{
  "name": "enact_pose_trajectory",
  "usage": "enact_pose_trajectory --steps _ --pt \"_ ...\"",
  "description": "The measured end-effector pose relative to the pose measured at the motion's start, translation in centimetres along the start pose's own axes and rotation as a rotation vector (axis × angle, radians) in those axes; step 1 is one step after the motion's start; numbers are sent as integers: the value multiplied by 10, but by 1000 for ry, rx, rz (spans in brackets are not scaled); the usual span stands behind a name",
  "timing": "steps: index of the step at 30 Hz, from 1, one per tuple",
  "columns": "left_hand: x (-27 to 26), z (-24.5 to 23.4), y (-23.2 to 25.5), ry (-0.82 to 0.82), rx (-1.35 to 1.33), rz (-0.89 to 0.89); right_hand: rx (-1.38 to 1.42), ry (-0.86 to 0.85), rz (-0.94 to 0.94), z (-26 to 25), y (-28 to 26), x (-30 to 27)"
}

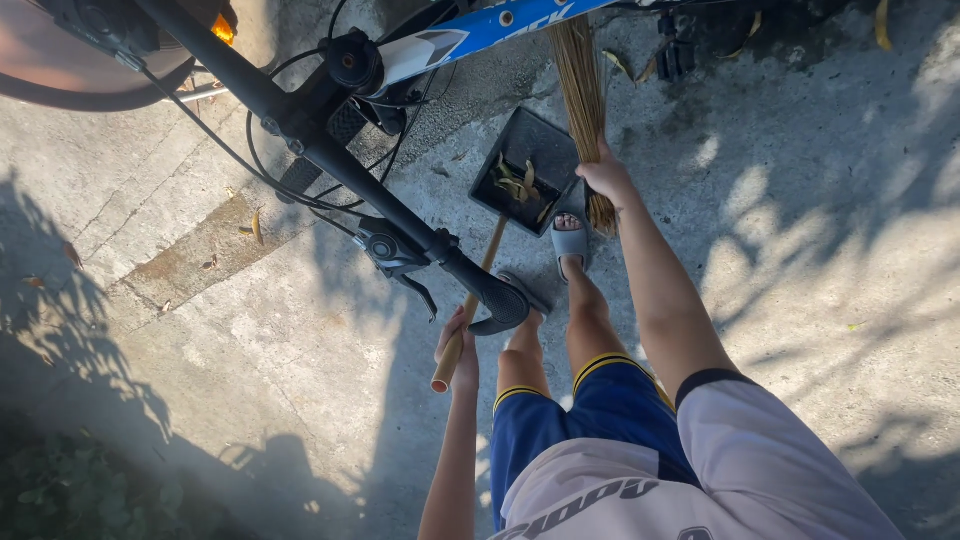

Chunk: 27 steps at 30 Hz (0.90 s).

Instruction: Sweep dry leaves on a concrete floor into a dustpan and empty them into a trash bin.

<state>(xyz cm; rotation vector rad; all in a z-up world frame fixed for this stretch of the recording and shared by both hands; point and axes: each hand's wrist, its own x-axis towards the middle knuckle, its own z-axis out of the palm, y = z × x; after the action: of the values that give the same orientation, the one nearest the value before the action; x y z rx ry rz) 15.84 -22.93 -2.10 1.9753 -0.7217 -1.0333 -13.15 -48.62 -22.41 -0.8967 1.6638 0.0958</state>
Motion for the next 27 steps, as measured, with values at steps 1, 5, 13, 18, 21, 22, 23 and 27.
enact_pose_trajectory --steps 1,5,13,18,21,22,23,27 --pt "2 3 1 -7 -29 -10 -38 -23 22 -4 11 -12" --pt "10 11 -21 27 -16 3 -88 -135 122 -4 86 -119" --pt "19 23 -33 7 -240 -10 -243 -184 227 -58 44 -224" --pt "17 24 -15 19 -76 -33 -126 -129 -50 -34 -43 -104" --pt "14 23 -18 18 -68 -18 -65 -89 -150 12 -53 -13" --pt "13 22 -18 18 -53 11 -38 -61 -202 32 -48 21" --pt "20 25 -15 19 -46 7 -35 -67 -199 34 -53 19" --pt "15 20 -18 -6 -42 -16 -333 -229 59 33 -23 -40"
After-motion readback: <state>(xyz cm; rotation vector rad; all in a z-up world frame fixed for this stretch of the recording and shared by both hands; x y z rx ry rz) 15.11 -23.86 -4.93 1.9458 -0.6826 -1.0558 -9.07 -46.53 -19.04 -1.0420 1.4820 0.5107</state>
